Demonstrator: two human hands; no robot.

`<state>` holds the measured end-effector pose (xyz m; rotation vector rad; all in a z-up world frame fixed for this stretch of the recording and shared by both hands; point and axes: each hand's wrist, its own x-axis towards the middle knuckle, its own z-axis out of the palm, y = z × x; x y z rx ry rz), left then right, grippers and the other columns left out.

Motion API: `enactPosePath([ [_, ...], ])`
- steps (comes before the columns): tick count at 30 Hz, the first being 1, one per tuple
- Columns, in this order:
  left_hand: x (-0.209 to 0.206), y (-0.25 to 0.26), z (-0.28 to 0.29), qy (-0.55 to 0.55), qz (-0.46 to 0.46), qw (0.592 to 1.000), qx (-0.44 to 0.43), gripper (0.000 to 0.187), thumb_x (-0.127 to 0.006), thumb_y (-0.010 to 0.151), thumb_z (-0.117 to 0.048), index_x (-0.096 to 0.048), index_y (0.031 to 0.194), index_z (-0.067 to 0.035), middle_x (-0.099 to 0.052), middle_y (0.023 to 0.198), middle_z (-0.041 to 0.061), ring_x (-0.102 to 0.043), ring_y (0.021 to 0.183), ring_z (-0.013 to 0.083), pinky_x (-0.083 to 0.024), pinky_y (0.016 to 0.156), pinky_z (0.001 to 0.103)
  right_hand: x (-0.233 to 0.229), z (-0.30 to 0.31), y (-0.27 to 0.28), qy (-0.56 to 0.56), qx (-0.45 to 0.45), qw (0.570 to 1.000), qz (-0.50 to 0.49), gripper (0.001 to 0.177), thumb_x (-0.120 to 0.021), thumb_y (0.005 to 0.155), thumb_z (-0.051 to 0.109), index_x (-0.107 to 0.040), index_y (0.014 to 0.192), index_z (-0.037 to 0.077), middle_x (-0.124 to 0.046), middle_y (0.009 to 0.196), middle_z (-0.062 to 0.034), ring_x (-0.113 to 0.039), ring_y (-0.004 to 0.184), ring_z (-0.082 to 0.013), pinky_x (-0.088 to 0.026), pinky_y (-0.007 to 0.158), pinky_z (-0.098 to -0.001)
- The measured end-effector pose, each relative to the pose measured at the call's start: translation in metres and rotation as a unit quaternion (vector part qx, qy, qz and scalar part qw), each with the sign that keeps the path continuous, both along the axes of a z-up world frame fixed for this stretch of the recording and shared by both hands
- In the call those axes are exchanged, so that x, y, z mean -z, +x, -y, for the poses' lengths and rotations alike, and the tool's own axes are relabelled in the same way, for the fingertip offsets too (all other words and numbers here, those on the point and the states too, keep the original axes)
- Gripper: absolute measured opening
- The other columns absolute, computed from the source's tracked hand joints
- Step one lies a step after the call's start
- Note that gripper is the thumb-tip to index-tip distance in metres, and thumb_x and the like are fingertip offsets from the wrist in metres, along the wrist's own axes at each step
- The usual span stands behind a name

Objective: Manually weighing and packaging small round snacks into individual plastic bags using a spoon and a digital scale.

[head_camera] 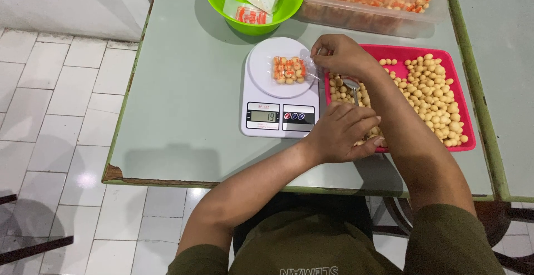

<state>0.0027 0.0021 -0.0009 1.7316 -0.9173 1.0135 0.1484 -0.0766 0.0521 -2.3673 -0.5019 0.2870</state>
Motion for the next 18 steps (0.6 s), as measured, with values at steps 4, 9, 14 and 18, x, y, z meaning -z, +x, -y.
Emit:
enactPosePath([
  [4, -0.007, 0.004, -0.01, -0.001, -0.004, 1.0, -0.015, 0.034, -0.043, 0.093, -0.046, -0.048, 0.115, -0.021, -0.052, 0.103, -0.001, -0.051, 0.087, 0.017, -0.038, 0.08, 0.033, -0.016, -0.004, -0.008, 0.015, -0.008, 0.999, 0.037, 0.023, -0.06, 0.083, 0.012, -0.064, 0.1, -0.002, -0.059, 0.079, -0.0177, -0.056, 0.064, -0.0274, -0.045, 0.056, -0.0401],
  [9, -0.029, 0.011, -0.032, 0.051, -0.1, 0.994, -0.005, 0.034, -0.046, 0.091, -0.037, -0.058, 0.098, -0.006, -0.061, 0.1, 0.009, -0.059, 0.087, 0.0298, -0.039, 0.072, 0.046, -0.054, -0.009, -0.033, 0.033, -0.047, 0.986, 0.158, 0.005, -0.057, 0.094, 0.007, -0.062, 0.094, 0.007, -0.061, 0.09, -0.0035, -0.055, 0.082, -0.0144, -0.041, 0.07, -0.0297],
  [14, -0.032, 0.024, -0.042, -0.057, -0.129, 0.987, -0.072, 0.037, -0.057, 0.09, -0.031, -0.048, 0.114, -0.004, -0.053, 0.117, 0.015, -0.052, 0.112, 0.033, -0.04, 0.097, 0.045, -0.082, 0.006, -0.057, 0.006, -0.087, 0.96, 0.267, 0.006, -0.055, 0.093, 0.006, -0.061, 0.096, 0.005, -0.063, 0.094, -0.0061, -0.057, 0.089, -0.0219, -0.038, 0.079, -0.0356],
  [18, -0.033, 0.038, -0.052, -0.054, -0.165, 0.976, -0.134, 0.069, -0.074, 0.082, -0.034, -0.032, 0.126, -0.003, -0.034, 0.143, 0.022, -0.035, 0.136, 0.0387, -0.032, 0.113, 0.051, -0.101, 0.019, -0.079, -0.021, -0.126, 0.941, 0.313, 0.008, -0.057, 0.097, 0.011, -0.061, 0.098, 0.005, -0.063, 0.095, -0.009, -0.056, 0.089, -0.0264, -0.034, 0.081, -0.0409],
])
